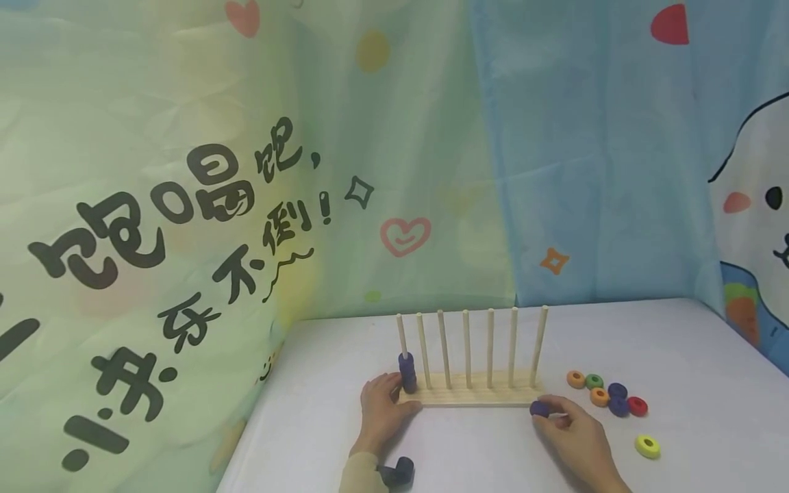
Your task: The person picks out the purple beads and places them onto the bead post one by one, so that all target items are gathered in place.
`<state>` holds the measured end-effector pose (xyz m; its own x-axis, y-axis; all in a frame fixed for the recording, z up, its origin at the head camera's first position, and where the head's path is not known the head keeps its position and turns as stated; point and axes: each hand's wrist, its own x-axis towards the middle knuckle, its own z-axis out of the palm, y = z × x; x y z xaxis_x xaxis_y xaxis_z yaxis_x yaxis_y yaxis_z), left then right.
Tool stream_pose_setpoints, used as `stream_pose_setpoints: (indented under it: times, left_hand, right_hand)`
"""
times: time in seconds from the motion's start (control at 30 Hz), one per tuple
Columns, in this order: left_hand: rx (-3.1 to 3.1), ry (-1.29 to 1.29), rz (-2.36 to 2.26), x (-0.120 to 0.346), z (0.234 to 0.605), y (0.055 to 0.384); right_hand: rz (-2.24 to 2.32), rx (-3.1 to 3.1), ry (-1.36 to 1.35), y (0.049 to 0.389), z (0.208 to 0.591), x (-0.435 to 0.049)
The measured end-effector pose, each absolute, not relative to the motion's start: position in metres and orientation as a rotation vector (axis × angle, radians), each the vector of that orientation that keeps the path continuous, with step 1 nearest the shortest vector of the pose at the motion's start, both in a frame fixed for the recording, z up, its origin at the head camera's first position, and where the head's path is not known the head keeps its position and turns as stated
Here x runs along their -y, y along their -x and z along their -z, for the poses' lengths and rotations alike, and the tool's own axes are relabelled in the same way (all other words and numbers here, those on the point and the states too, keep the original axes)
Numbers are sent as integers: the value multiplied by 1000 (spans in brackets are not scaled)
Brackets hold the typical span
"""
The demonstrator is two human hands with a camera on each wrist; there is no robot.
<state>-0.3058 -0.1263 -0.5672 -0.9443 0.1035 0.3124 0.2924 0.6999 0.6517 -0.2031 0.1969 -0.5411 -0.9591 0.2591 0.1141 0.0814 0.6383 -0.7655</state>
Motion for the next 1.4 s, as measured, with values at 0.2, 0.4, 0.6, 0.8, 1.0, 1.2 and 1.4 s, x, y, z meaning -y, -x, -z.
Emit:
stream_pose_setpoints:
  times: [0.2,0.4,0.6,0.8,1.0,1.2,1.4]
  left_hand:
    - [2642,327,1073,126,565,305]
    - [2632,346,1058,127,565,304]
    - [2638,348,1060,126,566,306]
    - [2627,352,1052,126,565,305]
    - [2625,345,1075,127,564,303]
    - [2627,343,1066,126,565,304]
    - [2624,337,1053,126,567,306]
  right_hand:
    - [-1214,2618,246,205,543,-192]
    - [-1286,2607,266,206,544,-187]
    - [-1366,2591,258,206,543,-175]
    - [-1420,2597,246,205,539,-161]
    - [-1443,2606,219,207,537,-149]
    - [-1498,2605,196,211,531,-144]
    - [-1629,2549,175,222,514,-147]
